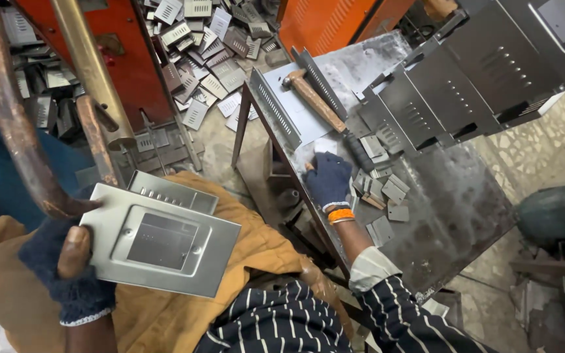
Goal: The person places a rectangular metal faceplate panel under the lever of a manual press, pulls the lever down to bend or form the panel, then releases it and sets the formed panel aside, occasionally stacking finished metal enclosures on the work table.
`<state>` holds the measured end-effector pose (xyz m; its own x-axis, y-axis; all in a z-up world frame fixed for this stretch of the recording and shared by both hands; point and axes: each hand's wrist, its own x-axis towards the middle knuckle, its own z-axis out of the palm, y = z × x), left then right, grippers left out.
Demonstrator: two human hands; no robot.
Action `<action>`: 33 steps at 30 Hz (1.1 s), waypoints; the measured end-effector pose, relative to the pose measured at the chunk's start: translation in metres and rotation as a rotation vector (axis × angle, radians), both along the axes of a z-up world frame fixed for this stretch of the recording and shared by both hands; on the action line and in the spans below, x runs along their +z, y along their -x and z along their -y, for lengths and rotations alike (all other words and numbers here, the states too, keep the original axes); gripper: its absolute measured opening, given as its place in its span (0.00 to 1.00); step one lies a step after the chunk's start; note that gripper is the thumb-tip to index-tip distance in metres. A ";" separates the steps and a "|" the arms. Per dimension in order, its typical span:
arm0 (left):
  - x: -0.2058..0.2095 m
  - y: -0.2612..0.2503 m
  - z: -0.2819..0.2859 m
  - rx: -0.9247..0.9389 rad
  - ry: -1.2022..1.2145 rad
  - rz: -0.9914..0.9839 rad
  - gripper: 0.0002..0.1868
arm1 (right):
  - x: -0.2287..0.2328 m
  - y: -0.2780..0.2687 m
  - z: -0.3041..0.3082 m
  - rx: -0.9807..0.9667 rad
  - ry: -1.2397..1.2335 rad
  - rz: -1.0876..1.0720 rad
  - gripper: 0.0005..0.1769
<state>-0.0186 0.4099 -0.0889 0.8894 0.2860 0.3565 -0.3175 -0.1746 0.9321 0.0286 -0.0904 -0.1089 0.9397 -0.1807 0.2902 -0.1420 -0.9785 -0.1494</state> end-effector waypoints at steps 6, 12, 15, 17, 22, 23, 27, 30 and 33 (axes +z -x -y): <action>0.098 -0.005 0.042 -0.028 -0.055 -0.009 0.21 | 0.019 -0.006 0.002 -0.036 0.046 0.066 0.20; 0.065 -0.005 0.026 -0.008 -0.123 0.006 0.28 | 0.007 -0.036 0.016 -0.012 -0.010 -0.093 0.26; 0.059 -0.011 0.020 -0.039 -0.104 0.020 0.27 | 0.033 -0.045 0.012 0.070 0.000 -0.241 0.23; 0.059 -0.007 0.022 -0.055 -0.050 0.012 0.27 | 0.016 -0.059 0.033 0.085 0.021 -0.300 0.21; 0.075 -0.010 0.030 -0.070 0.007 -0.004 0.27 | 0.033 -0.049 0.037 0.096 -0.015 -0.210 0.13; 0.111 -0.010 0.048 -0.090 0.017 0.033 0.22 | 0.054 -0.042 0.023 0.082 -0.152 -0.073 0.11; 0.041 -0.009 0.022 -0.070 0.057 0.043 0.26 | 0.063 -0.028 -0.047 0.153 -1.045 0.205 0.07; 0.050 -0.007 0.022 -0.066 -0.003 -0.014 0.25 | 0.127 0.012 -0.154 0.161 -1.634 -0.055 0.10; 0.110 0.004 0.047 -0.129 0.174 -0.092 0.25 | 0.156 0.043 -0.211 0.224 -1.960 -0.323 0.14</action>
